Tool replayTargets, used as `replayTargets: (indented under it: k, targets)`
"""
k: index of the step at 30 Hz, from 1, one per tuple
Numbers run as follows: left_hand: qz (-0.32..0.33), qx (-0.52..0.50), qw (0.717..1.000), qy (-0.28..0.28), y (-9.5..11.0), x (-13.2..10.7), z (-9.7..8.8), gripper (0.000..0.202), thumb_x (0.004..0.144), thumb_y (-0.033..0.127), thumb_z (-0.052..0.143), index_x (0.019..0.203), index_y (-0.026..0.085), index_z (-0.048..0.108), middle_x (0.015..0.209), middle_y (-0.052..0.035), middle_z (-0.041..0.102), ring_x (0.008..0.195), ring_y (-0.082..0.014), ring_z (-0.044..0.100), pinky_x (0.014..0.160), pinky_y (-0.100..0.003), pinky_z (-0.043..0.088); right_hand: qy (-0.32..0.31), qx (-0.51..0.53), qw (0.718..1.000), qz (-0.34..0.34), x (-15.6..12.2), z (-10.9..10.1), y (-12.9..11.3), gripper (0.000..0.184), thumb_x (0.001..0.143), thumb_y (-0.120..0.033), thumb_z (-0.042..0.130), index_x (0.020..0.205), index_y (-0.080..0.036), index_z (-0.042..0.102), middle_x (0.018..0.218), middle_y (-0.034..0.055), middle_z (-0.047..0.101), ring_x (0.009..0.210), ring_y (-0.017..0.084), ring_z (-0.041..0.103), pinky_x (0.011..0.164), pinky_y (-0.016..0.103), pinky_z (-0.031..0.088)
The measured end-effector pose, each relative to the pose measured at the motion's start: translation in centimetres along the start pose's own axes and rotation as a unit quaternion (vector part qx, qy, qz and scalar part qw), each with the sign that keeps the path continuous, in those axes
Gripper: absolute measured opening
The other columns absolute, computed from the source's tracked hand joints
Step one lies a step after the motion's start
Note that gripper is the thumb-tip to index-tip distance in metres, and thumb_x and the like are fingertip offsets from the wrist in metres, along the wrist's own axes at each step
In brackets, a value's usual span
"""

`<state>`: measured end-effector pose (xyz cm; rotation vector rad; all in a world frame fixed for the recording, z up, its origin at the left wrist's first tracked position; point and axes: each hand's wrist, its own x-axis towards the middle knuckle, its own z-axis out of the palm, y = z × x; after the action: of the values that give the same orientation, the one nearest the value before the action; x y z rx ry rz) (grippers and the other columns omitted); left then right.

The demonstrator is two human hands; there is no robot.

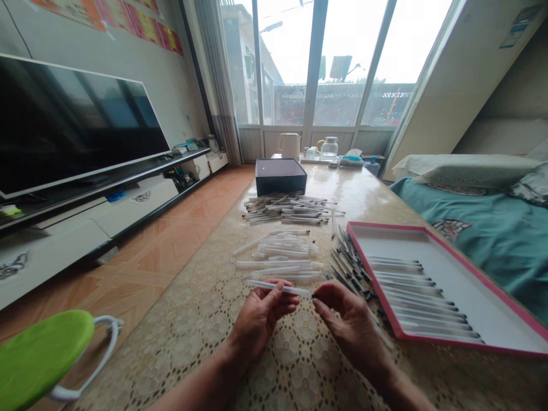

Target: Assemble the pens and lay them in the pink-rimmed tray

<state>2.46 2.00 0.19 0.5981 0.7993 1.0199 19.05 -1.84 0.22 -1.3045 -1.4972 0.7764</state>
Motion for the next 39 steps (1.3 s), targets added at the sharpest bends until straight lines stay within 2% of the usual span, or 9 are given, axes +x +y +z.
replayTargets:
  k: [6,14,21,26,28,31,33,37,39]
  targets:
    - [-0.002,0.009,1.0,-0.016,-0.1,0.1,-0.1,0.017,0.073,0.024,0.067,0.082,0.01,0.063,0.067,-0.0078,0.07,0.065,-0.0153,0.067,0.062,-0.023,0.052,-0.006,0.014,1.0,0.002,0.0,0.2,0.1,0.013,0.083,-0.03,0.055,0.084,-0.017,0.057,0.076,0.0021,0.062,0.071,0.014,0.059,0.066,0.025,0.048]
    - [0.007,0.019,0.999,-0.043,-0.2,-0.1,-0.3,0.018,0.073,0.025,0.067,0.083,0.01,0.065,0.07,-0.008,0.07,0.066,-0.0151,0.066,0.066,-0.024,0.051,-0.013,0.053,0.998,0.036,-0.1,0.3,0.7,0.022,0.083,-0.038,0.055,0.085,-0.017,0.058,0.071,0.0018,0.061,0.064,0.013,0.057,0.059,0.024,0.048]
    - [0.009,0.029,0.997,-0.064,-0.2,-0.1,-0.4,0.018,0.074,0.024,0.067,0.084,0.01,0.065,0.072,-0.0088,0.071,0.067,-0.015,0.066,0.065,-0.024,0.052,-0.044,0.018,0.997,0.064,-0.3,0.5,1.1,0.04,0.09,-0.048,0.036,0.066,-0.018,0.05,0.058,-0.0021,0.052,0.047,0.01,0.05,0.046,0.02,0.04]
    - [0.012,0.026,0.998,-0.051,-0.3,0.1,-0.6,0.019,0.074,0.026,0.066,0.085,0.01,0.066,0.071,-0.0081,0.07,0.066,-0.0142,0.065,0.064,-0.023,0.051,-0.062,0.003,0.997,0.045,-0.2,0.2,0.6,0.029,0.089,-0.046,0.04,0.088,-0.02,0.051,0.065,-0.0021,0.056,0.052,0.011,0.053,0.049,0.02,0.041]
    - [0.014,0.031,0.997,-0.064,-0.4,0.1,-0.6,0.02,0.074,0.027,0.067,0.085,0.01,0.066,0.072,-0.0087,0.07,0.066,-0.0149,0.065,0.064,-0.024,0.052,-0.072,-0.012,0.996,0.041,-0.2,0.1,0.7,0.028,0.088,-0.045,0.042,0.083,-0.02,0.05,0.064,-0.0023,0.056,0.052,0.011,0.052,0.049,0.02,0.04]
    - [0.012,0.045,0.996,-0.076,-0.4,0.0,-0.5,0.021,0.073,0.028,0.067,0.084,0.01,0.066,0.073,-0.0093,0.07,0.066,-0.0153,0.066,0.064,-0.025,0.052,-0.066,-0.04,0.996,0.037,-0.4,0.2,0.9,0.038,0.091,-0.045,0.034,0.066,-0.019,0.048,0.056,-0.0027,0.051,0.048,0.01,0.048,0.048,0.02,0.037]
    - [0.008,0.049,0.996,-0.078,-0.4,0.0,-0.5,0.021,0.073,0.028,0.067,0.084,0.01,0.066,0.072,-0.0093,0.07,0.065,-0.015,0.066,0.063,-0.024,0.052,-0.063,-0.05,0.996,0.038,-0.5,0.3,0.9,0.043,0.092,-0.044,0.03,0.061,-0.019,0.046,0.052,-0.0028,0.049,0.047,0.01,0.047,0.047,0.02,0.035]
    - [0.018,0.037,0.997,-0.063,-0.4,0.1,-0.5,0.019,0.074,0.026,0.067,0.084,0.01,0.065,0.07,-0.0079,0.07,0.064,-0.0137,0.065,0.061,-0.023,0.051,-0.073,-0.034,0.996,0.038,-0.5,0.2,0.6,0.027,0.091,-0.044,0.036,0.087,-0.02,0.049,0.058,-0.0038,0.054,0.05,0.011,0.05,0.049,0.02,0.036]
    - [0.02,0.039,0.997,-0.067,-0.4,0.1,-0.5,0.018,0.075,0.026,0.066,0.085,0.01,0.065,0.072,-0.0079,0.07,0.064,-0.014,0.065,0.062,-0.023,0.051,-0.075,-0.038,0.996,0.035,-0.5,0.2,0.7,0.026,0.091,-0.043,0.037,0.087,-0.02,0.048,0.058,-0.004,0.054,0.05,0.011,0.051,0.05,0.021,0.037]
